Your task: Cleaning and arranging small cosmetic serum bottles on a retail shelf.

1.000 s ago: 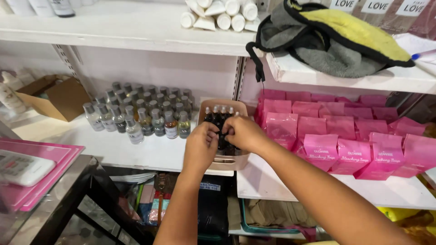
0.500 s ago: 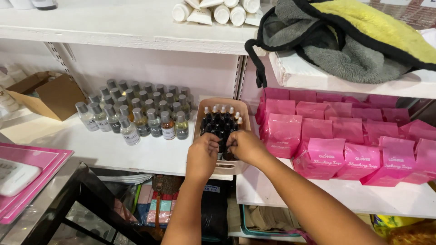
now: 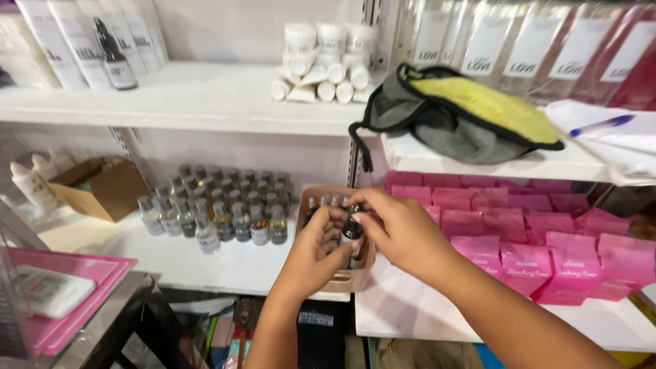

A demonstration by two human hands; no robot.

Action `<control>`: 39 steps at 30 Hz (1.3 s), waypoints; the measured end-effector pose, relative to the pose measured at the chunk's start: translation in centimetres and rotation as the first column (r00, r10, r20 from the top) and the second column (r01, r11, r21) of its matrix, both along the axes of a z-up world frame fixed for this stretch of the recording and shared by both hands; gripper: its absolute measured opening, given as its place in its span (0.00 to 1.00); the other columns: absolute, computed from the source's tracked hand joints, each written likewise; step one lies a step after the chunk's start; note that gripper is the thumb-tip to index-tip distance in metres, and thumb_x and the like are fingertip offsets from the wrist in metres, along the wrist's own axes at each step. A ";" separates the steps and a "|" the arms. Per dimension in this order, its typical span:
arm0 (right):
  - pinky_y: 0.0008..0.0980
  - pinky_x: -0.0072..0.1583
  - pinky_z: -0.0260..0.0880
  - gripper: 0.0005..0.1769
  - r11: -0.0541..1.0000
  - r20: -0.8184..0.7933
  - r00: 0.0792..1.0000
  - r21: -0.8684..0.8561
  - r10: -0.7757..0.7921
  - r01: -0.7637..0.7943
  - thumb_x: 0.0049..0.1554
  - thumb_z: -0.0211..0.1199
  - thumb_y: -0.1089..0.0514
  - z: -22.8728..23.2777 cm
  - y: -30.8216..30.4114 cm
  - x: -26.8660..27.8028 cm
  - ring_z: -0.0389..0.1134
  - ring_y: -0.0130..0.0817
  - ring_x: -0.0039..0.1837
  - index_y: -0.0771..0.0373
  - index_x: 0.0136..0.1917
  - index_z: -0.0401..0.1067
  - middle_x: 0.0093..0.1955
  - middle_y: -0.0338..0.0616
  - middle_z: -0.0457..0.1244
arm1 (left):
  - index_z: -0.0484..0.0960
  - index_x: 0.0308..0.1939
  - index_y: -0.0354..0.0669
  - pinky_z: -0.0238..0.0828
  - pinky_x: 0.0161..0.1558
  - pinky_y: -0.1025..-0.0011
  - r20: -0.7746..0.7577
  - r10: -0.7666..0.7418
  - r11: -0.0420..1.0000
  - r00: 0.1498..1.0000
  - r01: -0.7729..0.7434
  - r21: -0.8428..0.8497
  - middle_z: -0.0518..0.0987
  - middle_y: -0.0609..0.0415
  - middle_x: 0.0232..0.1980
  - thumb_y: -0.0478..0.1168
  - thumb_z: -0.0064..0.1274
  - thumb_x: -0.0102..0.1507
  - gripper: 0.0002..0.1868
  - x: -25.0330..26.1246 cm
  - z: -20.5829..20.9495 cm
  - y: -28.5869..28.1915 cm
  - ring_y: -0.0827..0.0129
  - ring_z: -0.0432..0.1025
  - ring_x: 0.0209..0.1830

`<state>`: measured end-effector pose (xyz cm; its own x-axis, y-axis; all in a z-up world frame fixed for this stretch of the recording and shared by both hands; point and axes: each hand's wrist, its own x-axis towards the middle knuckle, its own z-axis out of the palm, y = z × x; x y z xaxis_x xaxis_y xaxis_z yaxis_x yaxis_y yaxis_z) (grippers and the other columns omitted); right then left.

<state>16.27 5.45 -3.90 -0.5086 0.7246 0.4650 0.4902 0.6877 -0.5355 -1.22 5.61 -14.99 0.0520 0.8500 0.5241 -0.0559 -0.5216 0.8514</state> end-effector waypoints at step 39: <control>0.35 0.75 0.54 0.38 0.904 -0.566 0.778 0.428 0.271 -0.004 0.66 0.58 0.67 8.8 -0.3 3.7 0.56 0.43 0.76 0.66 0.80 0.39 0.76 0.56 0.55 | 0.63 0.56 0.35 0.68 0.53 0.66 0.683 -0.597 0.786 0.420 0.478 0.393 0.68 0.47 0.48 0.54 0.43 0.77 0.22 11.5 12.9 5.6 0.62 0.66 0.50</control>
<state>20.01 5.14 4.91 -0.1066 0.3631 0.9256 0.0430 0.9317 -0.3606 10.25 11.18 -2.10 0.0235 0.7214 0.6921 -0.9297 -0.2387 0.2804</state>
